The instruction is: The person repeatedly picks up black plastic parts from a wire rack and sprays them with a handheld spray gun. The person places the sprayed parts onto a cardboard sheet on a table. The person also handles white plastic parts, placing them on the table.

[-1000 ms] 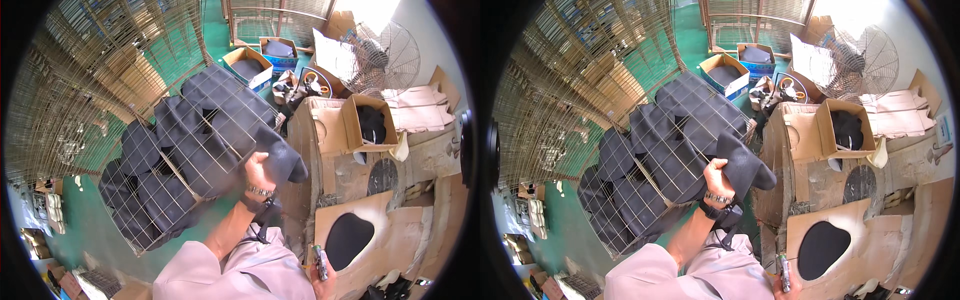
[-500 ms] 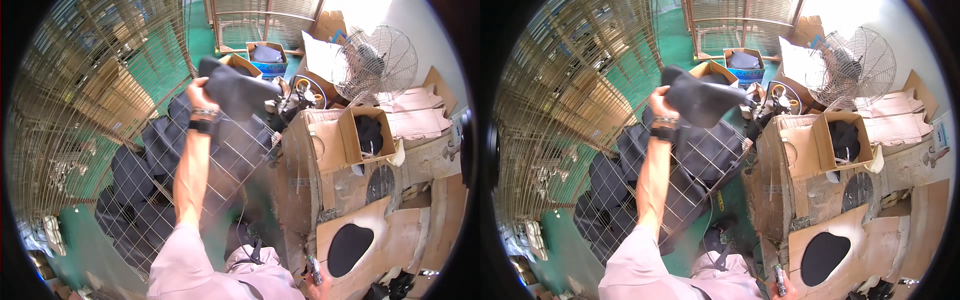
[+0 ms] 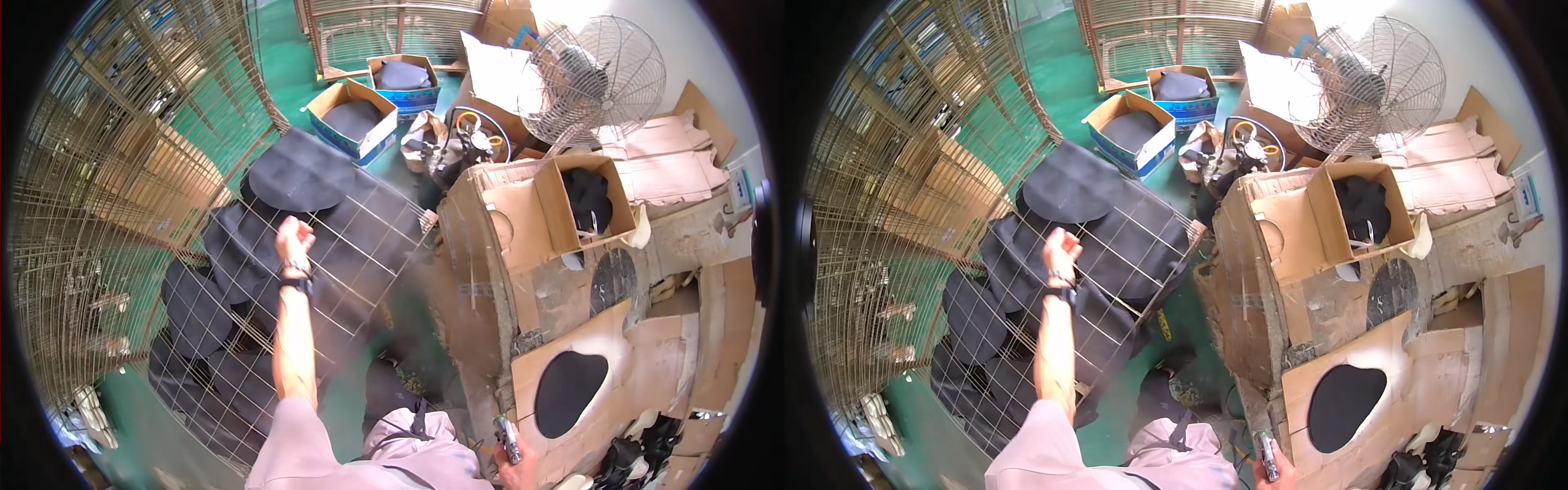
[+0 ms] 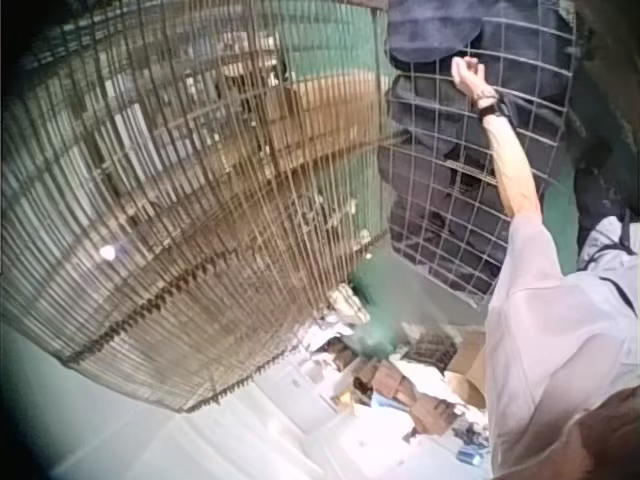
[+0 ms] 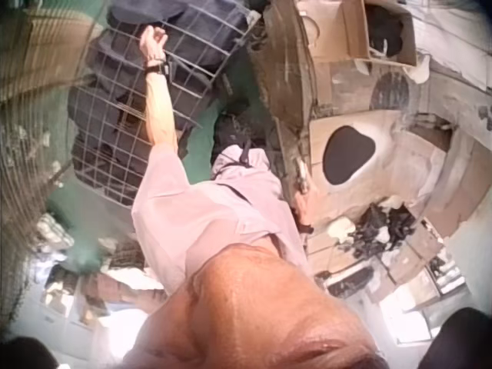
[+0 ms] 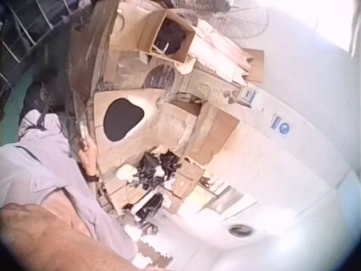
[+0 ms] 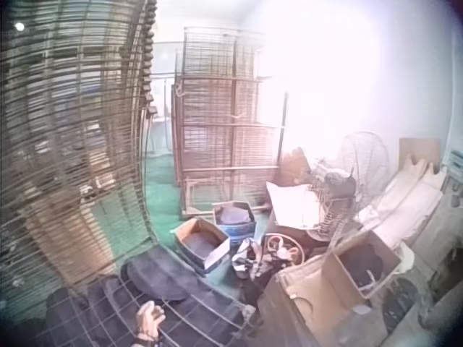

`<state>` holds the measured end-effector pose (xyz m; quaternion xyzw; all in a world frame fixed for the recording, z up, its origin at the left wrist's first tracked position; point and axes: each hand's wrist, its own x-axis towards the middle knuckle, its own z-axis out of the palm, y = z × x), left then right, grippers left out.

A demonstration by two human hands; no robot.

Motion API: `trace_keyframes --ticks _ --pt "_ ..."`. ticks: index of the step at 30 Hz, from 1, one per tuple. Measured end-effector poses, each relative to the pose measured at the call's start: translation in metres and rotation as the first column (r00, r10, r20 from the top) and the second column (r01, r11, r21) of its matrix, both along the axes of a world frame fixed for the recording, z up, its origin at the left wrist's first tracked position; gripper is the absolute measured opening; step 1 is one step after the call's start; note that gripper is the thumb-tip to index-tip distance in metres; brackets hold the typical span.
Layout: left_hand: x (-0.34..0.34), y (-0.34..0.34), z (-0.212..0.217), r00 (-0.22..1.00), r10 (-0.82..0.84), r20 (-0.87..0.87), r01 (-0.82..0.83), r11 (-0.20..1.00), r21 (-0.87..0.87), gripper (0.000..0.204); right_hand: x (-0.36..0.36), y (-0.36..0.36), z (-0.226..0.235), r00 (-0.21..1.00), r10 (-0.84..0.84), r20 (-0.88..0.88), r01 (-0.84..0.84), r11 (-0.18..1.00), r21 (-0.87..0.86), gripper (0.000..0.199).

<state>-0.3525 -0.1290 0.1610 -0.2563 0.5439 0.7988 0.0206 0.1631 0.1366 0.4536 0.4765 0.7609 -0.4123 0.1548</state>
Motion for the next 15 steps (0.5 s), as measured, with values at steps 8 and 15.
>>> trace_keyframes --ticks 8,15 --pt "0.245 0.153 -0.011 0.631 -0.772 0.080 0.771 0.635 0.046 0.026 0.051 -0.005 -0.001 0.978 -0.115 -0.176 0.120 0.993 0.019 0.046" --pt "0.359 0.202 -0.009 -0.104 -0.964 0.243 0.940 -0.175 -0.292 0.043 0.129 -0.013 -0.006 0.851 -0.328 -0.409 0.421 0.893 0.160 0.047"
